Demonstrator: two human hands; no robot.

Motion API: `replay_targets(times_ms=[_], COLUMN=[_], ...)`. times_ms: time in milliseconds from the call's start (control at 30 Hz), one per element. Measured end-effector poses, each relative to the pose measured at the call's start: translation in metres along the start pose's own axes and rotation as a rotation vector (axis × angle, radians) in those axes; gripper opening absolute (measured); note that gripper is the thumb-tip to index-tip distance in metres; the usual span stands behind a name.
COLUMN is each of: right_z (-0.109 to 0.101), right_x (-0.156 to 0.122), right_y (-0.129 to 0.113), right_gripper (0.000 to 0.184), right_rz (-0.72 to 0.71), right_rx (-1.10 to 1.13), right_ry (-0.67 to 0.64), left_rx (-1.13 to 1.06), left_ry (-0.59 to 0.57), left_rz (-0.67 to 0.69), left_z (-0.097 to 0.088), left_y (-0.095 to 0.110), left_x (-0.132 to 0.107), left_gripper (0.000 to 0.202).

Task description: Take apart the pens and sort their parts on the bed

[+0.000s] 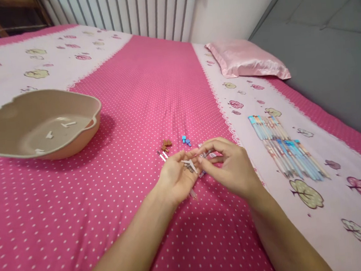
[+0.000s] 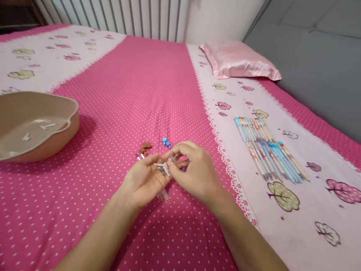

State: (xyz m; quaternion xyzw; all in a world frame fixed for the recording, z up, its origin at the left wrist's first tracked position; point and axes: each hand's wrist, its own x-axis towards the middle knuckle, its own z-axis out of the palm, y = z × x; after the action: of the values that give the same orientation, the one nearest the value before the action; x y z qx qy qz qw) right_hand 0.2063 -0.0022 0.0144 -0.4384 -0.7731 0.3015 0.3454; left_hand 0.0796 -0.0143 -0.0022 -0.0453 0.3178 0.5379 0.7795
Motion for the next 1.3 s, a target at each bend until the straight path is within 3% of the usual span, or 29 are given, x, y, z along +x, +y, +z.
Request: replay_targets(times_ms=[200,300,400,500,600,700,833,1033,1300], right_z=[0.003,-0.002,-0.007,-0.009,-0.004,0.003,0.008,0.011,0.017], right_x=[-0.004,-0.005,-0.004,-0.003,-0.003,-0.001,0.001,0.001,-0.001], right_y=[-0.01,-0.008,0.0,0.009,0.014,0.019,0.025,0.024,0.02], right_gripper=[0.021,0.02,0.019,0.016,0.02,0.024,0.014,0.01,0.021], right_rz=[-0.177,-0.158,-0.027,0.085,0.073,0.035,0.092,0.103,-0.061], right_rx=[-0.073,-0.066,-0.11,-0.292,-0.513,-0.629,-0.705,-0.633,-0.416], right_ry=[-0.112,0.017,0.091,-0.18,-0.422,-0.472,-0.47,-0.436,-0.423], left_rx=[-0.055,-0.072,-0.05,-0.02,-0.021,-0.019,-0.028,-0.046,-0.032], left_ry=[-0.091,-0.031,0.057,0.057,0.036,0.021,0.014,0.014,0.004], left_rz=[-0.123,-0.103,0.003,0.15,0.186,0.194,0.183,0.171,0.176], left_z=[0.002,0.001,-0.002,-0.006,-0.01,-0.012,-0.012,-0.012,-0.013], left_y=[-0.005,-0.001,0.009,0.025,0.041,0.049,0.05,0.05,0.051], left_x=[0.0,0.0,-0.001,-0.004,-0.007,-0.009,-0.009,-0.008,-0.008], left_gripper=[0.027,0.026,0.024,0.025,0.026,0.027,0.025,0.023,0.024])
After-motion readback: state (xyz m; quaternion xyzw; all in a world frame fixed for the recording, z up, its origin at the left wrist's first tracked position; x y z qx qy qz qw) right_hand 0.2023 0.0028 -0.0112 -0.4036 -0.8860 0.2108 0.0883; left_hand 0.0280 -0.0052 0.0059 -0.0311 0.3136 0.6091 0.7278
